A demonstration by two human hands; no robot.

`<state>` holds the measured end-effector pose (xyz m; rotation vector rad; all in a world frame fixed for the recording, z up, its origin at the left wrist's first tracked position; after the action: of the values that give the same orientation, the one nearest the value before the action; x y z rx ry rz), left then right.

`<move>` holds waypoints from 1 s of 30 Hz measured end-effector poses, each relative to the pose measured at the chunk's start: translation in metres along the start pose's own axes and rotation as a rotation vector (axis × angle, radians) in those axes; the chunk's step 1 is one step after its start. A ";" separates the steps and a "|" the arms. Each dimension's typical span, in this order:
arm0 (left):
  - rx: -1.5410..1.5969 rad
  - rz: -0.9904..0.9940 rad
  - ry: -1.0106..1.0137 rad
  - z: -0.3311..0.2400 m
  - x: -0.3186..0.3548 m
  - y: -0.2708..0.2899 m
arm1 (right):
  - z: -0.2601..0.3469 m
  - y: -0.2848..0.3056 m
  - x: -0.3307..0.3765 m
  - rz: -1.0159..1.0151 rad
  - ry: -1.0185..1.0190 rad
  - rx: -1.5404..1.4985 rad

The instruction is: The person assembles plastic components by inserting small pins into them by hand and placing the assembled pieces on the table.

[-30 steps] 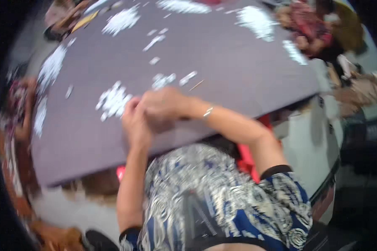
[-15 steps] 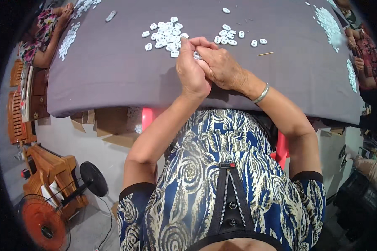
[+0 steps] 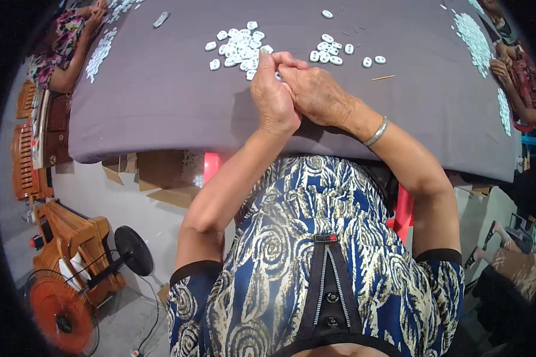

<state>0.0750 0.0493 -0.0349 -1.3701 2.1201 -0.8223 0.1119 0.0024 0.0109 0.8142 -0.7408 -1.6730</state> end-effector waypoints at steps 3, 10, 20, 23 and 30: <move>0.006 -0.022 -0.001 0.004 -0.003 0.000 | -0.002 0.001 0.000 -0.013 0.024 -0.003; 0.044 0.044 0.047 0.000 -0.004 -0.005 | -0.004 0.000 -0.004 -0.024 -0.057 -0.026; -0.486 0.265 -0.159 -0.024 -0.015 -0.009 | -0.031 0.025 -0.008 -0.171 -0.163 -0.038; -0.654 0.285 -0.303 -0.039 -0.013 -0.015 | -0.028 0.030 -0.007 -0.198 -0.174 -0.154; -0.766 0.168 -0.473 -0.072 -0.047 0.008 | -0.050 0.078 0.008 -0.378 -0.193 -0.249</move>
<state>0.0390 0.1112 0.0136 -1.4953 2.1762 0.4151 0.1936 -0.0267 0.0443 0.6490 -0.5123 -2.1574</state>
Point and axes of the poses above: each hand's wrist, its own x-axis away from the middle knuckle, its own y-axis out of the back of the hand, z = x × y, the point moved 9 cm from there along -x, towards the middle knuckle, and after that the axes turned 14 degrees about -y, right-handed, at the moved point
